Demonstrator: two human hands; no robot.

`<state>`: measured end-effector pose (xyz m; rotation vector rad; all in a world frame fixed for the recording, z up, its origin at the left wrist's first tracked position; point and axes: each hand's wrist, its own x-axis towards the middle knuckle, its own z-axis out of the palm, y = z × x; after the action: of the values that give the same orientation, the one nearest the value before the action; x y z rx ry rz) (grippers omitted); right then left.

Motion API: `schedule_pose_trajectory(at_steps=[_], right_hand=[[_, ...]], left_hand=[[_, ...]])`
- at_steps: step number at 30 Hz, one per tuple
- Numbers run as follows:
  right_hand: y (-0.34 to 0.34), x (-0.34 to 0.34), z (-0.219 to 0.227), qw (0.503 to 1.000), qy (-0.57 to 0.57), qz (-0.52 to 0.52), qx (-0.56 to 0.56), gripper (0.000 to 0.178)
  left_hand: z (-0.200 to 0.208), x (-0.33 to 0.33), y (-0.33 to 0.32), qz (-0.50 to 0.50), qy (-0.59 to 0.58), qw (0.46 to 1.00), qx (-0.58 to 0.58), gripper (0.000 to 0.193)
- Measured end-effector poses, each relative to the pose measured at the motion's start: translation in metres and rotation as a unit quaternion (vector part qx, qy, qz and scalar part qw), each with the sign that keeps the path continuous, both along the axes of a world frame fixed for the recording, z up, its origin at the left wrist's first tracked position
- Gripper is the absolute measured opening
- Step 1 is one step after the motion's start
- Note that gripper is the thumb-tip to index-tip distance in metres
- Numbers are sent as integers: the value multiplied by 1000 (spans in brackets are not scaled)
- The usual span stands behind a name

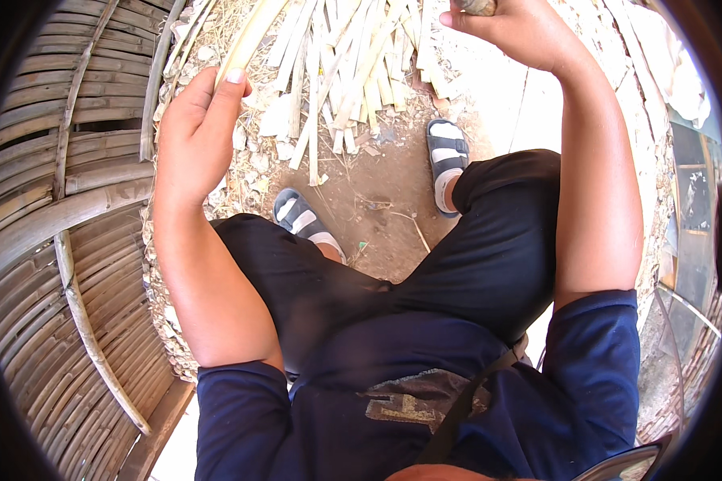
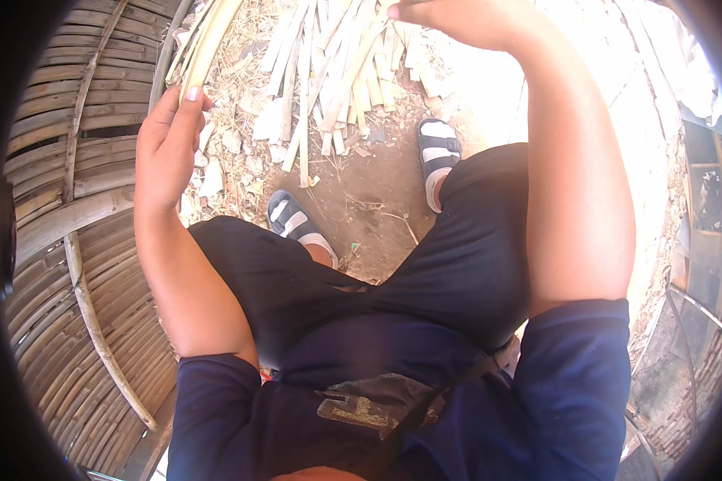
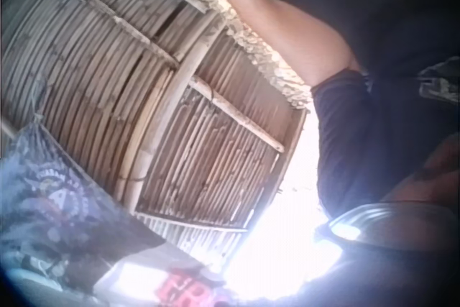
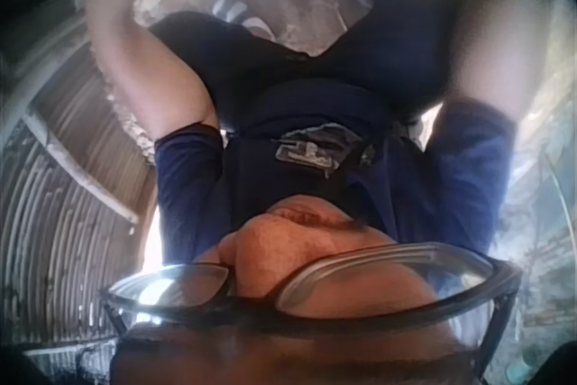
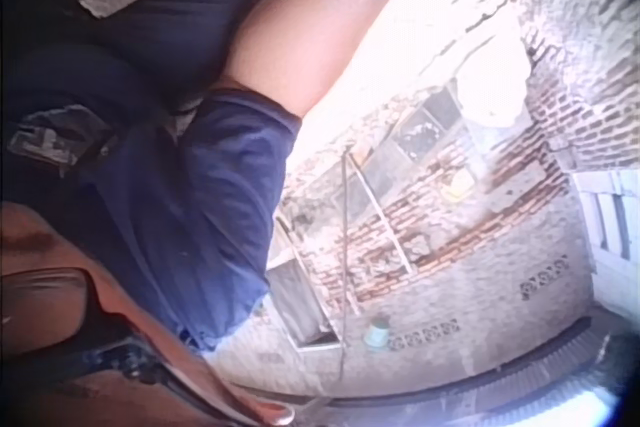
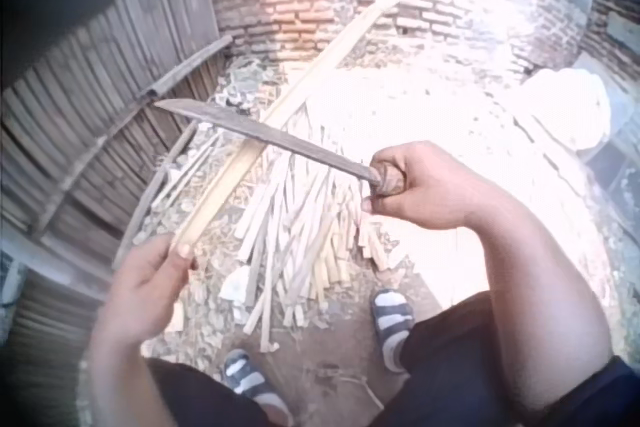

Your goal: The person uses a cleaver-like tool to shave thin strips of wood while sitting on the ground, smoothing the edges and surfaces of the pieces one by one.

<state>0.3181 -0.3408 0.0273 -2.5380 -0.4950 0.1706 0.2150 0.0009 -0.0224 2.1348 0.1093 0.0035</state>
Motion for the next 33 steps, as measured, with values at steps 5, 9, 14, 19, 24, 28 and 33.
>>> schedule_pose_trajectory(at_steps=[5, 9, 14, 19, 24, 28, 33], right_hand=[[-12, 5, -8, 990, -7, -130, 45, 28], [12, -16, -15, 995, -85, 50, -31, 28], [-14, -7, -10, 999, -31, 4, 10, 25], [-14, -5, 4, 992, -56, -112, -3, 30], [10, -27, 13, 987, -112, 79, -85, 26], [-15, -6, 16, 996, -43, -78, -14, 26], [-15, -14, 19, 993, -53, -107, 7, 32]], left_hand=[[-4, 1, -6, -31, 30, 999, 19, 33], [2, -1, -15, -40, 16, 999, 2, 35], [9, -4, -14, -65, 10, 998, 14, 30], [12, -3, -10, -62, 17, 998, -4, 32], [10, -4, -6, -76, -11, 997, -20, 36], [15, -5, -8, -70, -24, 997, -4, 36], [10, -1, -8, -42, -86, 990, 107, 35]])
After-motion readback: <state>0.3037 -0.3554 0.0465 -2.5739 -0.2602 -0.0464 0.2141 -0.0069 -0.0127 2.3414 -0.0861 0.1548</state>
